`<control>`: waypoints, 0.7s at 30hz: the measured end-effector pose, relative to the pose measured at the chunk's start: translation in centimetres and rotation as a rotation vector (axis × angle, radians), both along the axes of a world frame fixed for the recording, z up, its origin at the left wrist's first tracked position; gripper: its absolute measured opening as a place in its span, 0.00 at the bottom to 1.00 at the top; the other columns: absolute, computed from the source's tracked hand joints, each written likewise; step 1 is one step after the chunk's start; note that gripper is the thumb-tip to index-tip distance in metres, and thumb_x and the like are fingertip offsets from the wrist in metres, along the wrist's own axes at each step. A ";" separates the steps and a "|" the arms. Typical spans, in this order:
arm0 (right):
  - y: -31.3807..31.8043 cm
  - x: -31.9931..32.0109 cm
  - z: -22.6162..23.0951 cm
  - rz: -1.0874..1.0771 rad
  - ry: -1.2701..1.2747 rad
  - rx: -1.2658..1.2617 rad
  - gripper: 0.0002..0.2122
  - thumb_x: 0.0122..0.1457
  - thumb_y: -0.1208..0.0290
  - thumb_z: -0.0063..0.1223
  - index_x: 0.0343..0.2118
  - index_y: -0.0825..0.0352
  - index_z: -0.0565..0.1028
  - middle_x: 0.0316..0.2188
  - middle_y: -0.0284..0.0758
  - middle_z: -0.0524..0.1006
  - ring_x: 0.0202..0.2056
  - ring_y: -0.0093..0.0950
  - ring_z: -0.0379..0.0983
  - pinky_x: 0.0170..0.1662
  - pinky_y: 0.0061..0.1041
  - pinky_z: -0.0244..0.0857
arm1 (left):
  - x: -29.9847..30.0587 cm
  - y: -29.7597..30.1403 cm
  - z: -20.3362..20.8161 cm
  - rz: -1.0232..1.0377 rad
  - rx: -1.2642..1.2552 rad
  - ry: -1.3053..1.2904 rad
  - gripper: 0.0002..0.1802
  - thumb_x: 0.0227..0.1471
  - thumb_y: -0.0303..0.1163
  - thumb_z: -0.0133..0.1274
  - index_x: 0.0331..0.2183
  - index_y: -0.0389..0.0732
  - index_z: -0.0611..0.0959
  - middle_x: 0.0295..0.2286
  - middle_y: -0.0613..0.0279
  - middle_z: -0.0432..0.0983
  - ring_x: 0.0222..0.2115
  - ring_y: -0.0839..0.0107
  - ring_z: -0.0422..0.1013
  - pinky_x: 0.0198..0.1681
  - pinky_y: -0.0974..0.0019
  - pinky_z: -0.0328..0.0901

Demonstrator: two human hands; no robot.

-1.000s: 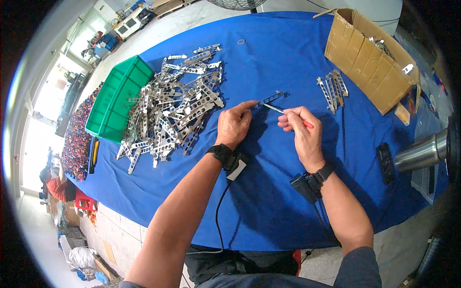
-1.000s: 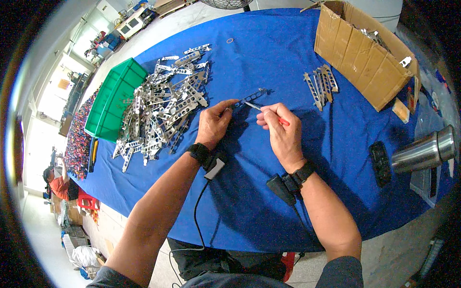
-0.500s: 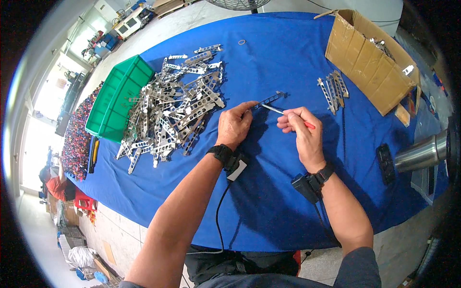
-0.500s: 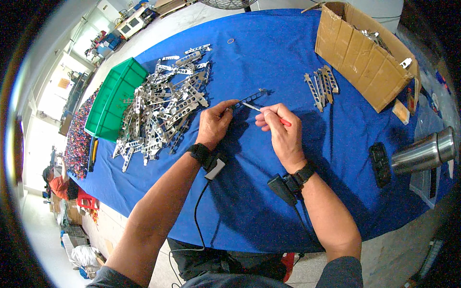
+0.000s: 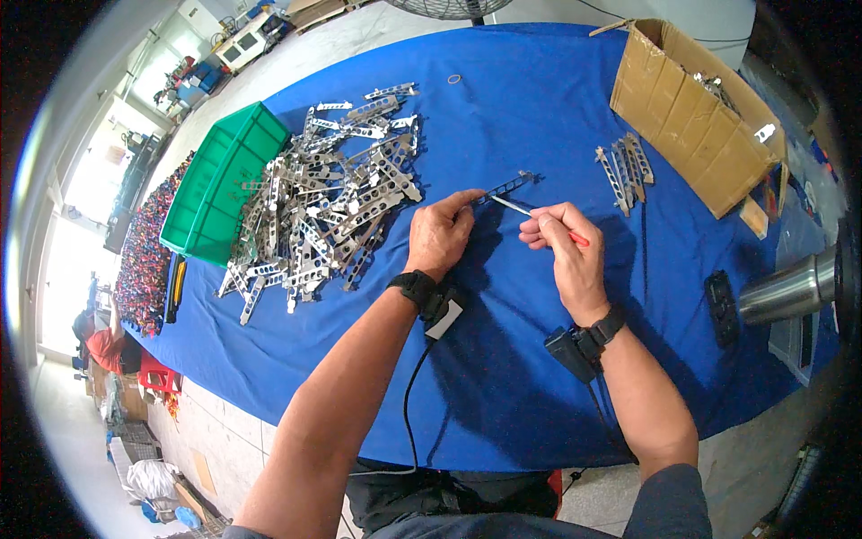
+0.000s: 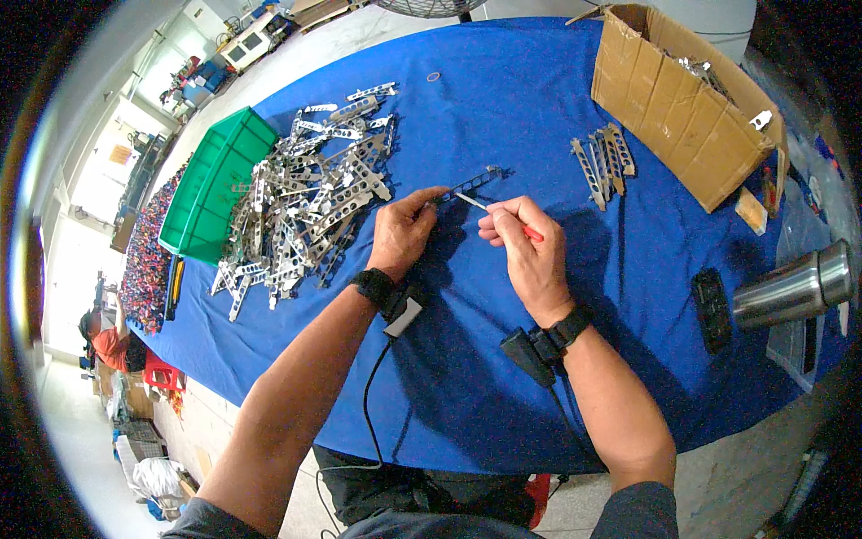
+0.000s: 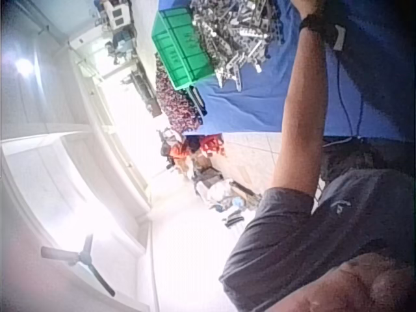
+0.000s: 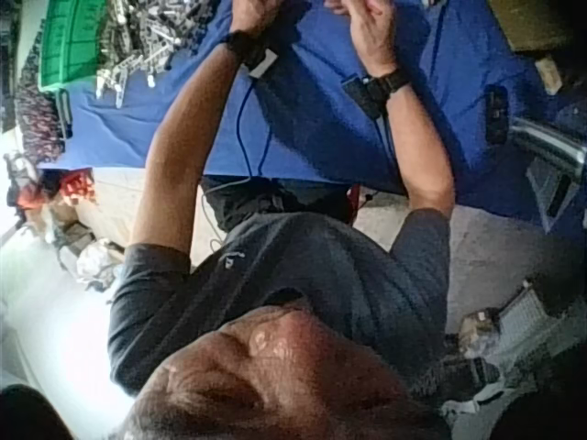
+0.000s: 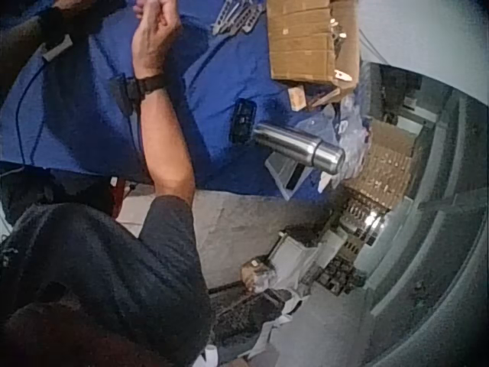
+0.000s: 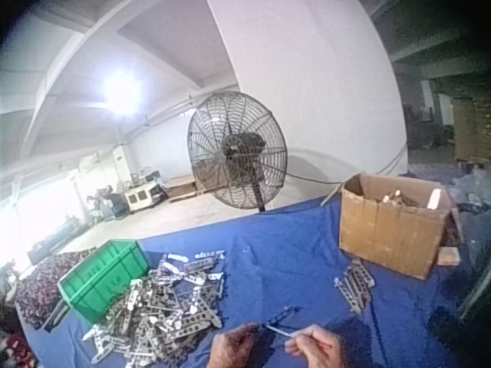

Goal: Assemble small metal components using a screwdriver.

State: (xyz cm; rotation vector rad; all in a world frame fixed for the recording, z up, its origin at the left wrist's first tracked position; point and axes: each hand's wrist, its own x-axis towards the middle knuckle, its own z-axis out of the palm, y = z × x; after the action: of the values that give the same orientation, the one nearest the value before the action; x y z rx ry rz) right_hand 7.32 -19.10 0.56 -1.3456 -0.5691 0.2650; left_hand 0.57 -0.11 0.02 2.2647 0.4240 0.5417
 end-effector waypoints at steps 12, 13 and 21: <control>0.2 0.0 0.0 -0.018 0.013 0.030 0.11 0.66 0.67 0.46 0.35 0.71 0.76 0.31 0.38 0.80 0.32 0.25 0.78 0.35 0.23 0.71 | 0.0 -0.2 0.3 -0.003 0.002 0.026 0.15 0.55 0.27 0.50 0.44 0.41 0.84 0.16 0.65 0.70 0.19 0.81 0.63 0.24 0.69 0.63; 0.1 0.1 -0.1 -0.015 -0.004 0.009 0.11 0.66 0.67 0.46 0.35 0.71 0.76 0.30 0.38 0.80 0.31 0.25 0.78 0.35 0.23 0.71 | 0.0 -0.1 0.2 -0.003 0.006 0.016 0.15 0.55 0.27 0.50 0.44 0.41 0.84 0.16 0.65 0.70 0.19 0.81 0.63 0.24 0.69 0.63; 0.0 0.0 0.0 0.001 -0.013 0.012 0.11 0.66 0.67 0.46 0.35 0.71 0.76 0.30 0.38 0.80 0.32 0.25 0.78 0.35 0.24 0.72 | 0.0 0.0 0.0 -0.003 0.019 0.016 0.15 0.55 0.27 0.50 0.44 0.42 0.84 0.16 0.66 0.69 0.18 0.81 0.63 0.23 0.70 0.62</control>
State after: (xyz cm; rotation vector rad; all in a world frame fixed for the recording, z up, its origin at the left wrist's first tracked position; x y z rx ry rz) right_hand 7.28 -19.11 0.61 -1.3360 -0.5809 0.2532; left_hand 0.59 -0.10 -0.01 2.2887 0.4254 0.5281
